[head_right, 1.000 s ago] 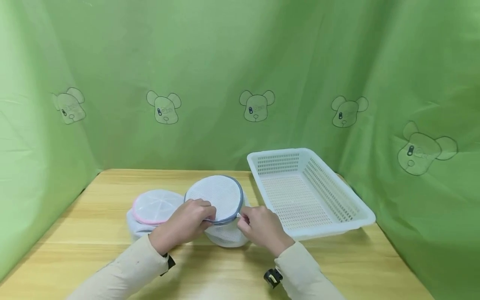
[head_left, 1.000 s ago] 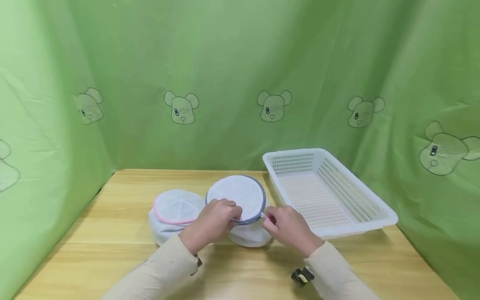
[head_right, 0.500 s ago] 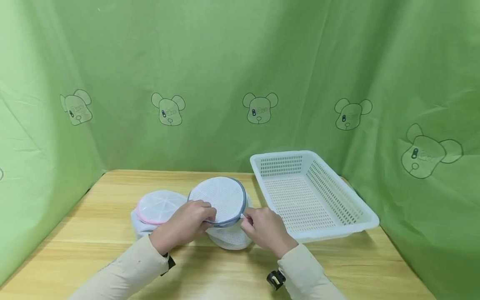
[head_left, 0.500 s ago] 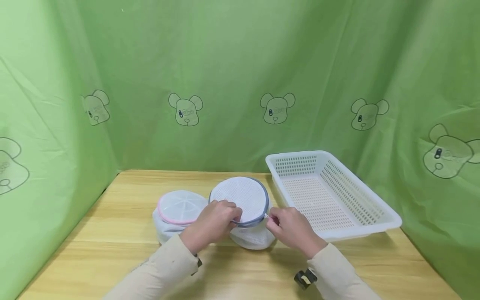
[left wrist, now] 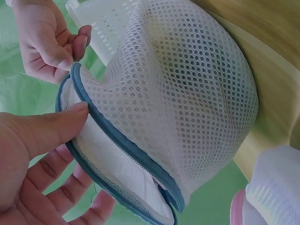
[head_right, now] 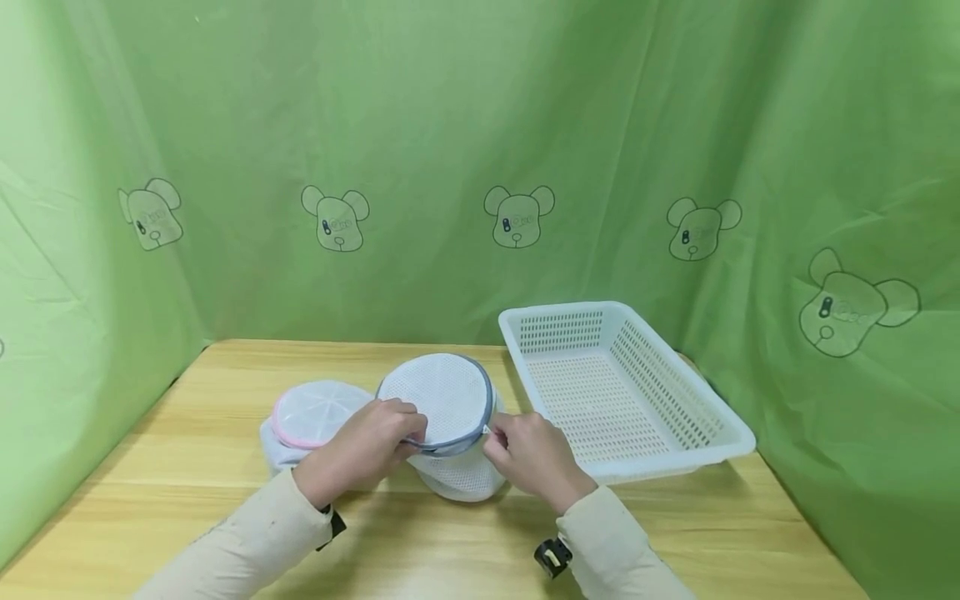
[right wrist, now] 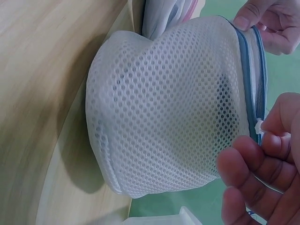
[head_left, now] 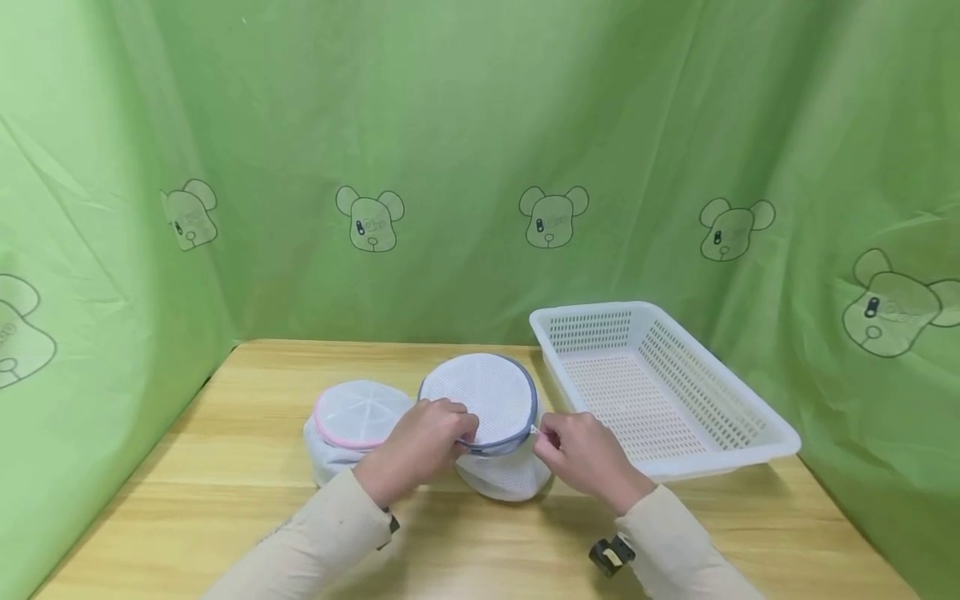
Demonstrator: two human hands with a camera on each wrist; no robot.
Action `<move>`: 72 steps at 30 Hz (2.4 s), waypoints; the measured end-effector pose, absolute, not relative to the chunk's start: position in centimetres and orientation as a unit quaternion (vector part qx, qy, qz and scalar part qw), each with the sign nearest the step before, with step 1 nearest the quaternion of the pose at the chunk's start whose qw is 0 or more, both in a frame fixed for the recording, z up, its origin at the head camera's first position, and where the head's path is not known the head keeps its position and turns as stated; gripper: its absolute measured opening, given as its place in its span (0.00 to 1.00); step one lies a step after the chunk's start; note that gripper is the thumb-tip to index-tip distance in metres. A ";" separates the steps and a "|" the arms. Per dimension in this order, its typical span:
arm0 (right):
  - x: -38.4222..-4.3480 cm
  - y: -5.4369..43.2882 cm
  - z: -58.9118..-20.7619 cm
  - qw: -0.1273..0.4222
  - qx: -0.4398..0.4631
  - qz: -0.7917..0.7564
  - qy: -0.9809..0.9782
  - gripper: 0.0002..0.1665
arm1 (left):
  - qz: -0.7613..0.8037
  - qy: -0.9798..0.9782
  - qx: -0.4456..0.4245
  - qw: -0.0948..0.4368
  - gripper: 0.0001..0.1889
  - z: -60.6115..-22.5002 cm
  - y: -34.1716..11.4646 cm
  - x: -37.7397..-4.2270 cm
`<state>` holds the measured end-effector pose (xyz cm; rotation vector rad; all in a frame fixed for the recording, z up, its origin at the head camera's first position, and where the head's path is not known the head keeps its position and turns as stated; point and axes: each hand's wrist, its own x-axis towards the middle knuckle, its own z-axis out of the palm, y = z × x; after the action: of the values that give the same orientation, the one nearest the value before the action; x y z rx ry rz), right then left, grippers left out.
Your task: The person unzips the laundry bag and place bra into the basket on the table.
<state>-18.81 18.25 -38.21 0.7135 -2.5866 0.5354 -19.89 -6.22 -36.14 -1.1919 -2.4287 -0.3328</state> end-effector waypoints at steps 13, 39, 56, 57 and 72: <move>-18.8 18.5 -37.8 0.190 0.248 0.188 -0.931 0.15 | -0.120 -0.874 -0.425 0.201 0.13 -35.9 -6.8 -19.9; -19.2 18.5 -37.9 0.198 0.256 0.189 -0.927 0.17 | -0.130 -0.865 -0.435 0.214 0.15 -35.7 -7.2 -19.8; -19.6 18.8 -37.8 0.207 0.234 0.180 -0.933 0.17 | -0.135 -0.868 -0.434 0.203 0.15 -35.7 -7.5 -19.9; -19.6 18.8 -37.8 0.206 0.233 0.180 -0.933 0.18 | -0.136 -0.868 -0.433 0.202 0.15 -35.7 -7.5 -19.9; -19.9 18.9 -37.4 0.210 0.235 0.185 -0.931 0.19 | -0.138 -0.866 -0.430 0.214 0.16 -35.6 -7.9 -19.9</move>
<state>-19.92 18.92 -37.44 0.6544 -2.5887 0.5150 -19.88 -7.87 -35.55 -1.1943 -2.4026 -0.3819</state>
